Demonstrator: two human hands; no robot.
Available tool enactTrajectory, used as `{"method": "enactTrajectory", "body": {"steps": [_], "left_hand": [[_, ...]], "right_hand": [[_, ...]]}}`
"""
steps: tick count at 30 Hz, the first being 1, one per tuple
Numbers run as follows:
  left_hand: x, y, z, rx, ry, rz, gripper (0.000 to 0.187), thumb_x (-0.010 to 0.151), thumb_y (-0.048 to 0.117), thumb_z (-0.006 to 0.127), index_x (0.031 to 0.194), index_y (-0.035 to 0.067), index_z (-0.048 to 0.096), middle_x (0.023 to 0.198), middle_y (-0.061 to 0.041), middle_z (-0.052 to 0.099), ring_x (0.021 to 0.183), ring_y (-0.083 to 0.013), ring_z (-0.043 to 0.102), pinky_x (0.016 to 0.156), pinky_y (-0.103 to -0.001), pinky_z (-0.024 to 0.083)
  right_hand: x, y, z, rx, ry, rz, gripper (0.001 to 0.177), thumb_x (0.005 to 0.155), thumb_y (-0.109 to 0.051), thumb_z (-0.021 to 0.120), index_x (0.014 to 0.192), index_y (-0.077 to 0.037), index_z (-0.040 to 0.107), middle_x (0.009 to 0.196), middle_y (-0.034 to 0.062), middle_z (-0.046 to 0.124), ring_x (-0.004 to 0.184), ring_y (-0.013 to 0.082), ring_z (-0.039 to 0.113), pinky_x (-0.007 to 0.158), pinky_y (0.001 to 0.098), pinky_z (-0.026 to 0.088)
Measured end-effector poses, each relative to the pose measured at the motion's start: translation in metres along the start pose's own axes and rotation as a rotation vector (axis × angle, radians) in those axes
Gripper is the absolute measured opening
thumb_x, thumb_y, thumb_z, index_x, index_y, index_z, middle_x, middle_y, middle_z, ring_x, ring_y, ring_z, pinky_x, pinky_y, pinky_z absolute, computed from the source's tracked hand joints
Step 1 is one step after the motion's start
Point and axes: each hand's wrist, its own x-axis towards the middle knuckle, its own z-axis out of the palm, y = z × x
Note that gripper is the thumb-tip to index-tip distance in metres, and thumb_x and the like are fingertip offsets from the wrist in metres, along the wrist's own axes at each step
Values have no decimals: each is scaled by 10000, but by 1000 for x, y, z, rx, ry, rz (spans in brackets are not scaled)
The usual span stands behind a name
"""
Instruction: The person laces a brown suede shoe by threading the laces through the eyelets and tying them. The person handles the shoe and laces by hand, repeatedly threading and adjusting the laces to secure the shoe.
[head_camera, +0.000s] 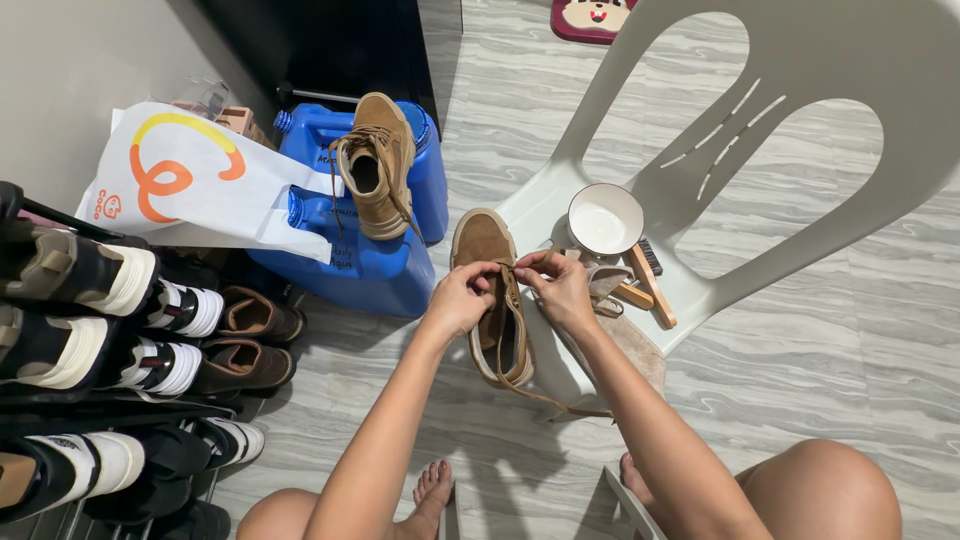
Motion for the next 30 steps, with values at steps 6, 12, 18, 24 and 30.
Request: {"method": "enactTrajectory", "body": {"steps": [6,12,18,24,30], "left_hand": [[11,10,1,33,72,-59,271,775,258,810,1045,233,812,793,34,735,734,-130,695,714,-323,545],[18,24,15,114,158,-34,179,757,228,818,929,186,788,811,4,697,785,-191,690,743,-374,535],[18,17,27,124,238,75,143,773,226,804,912,193,788,888,1,683,842,-209,696,781,-392,534],[19,11,38,199,284,187,77,836,175,740,897,128,742,912,-53,675,883,-264,691,793,-432,520],[8,21,22,252,296,226,74,872,169,702,859,101,727,905,-99,692,911,-334,675,815,-472,505]], "right_hand": [[4,-7,-8,-223,-36,-75,142,859,-93,795,963,2,811,894,61,811,772,106,722,712,263,574],[12,3,-17,24,-98,32,203,913,-90,728,1092,-15,788,934,79,797,824,109,735,774,256,607],[8,21,-8,107,-48,29,196,932,-62,707,1099,15,774,995,105,789,885,116,731,806,245,595],[0,-2,-6,38,-54,110,280,928,-196,727,1140,-12,710,947,77,763,878,125,691,807,267,555],[-52,-20,-4,-229,-62,86,346,831,-214,781,1093,-41,636,880,58,711,826,139,656,773,306,518]]}}
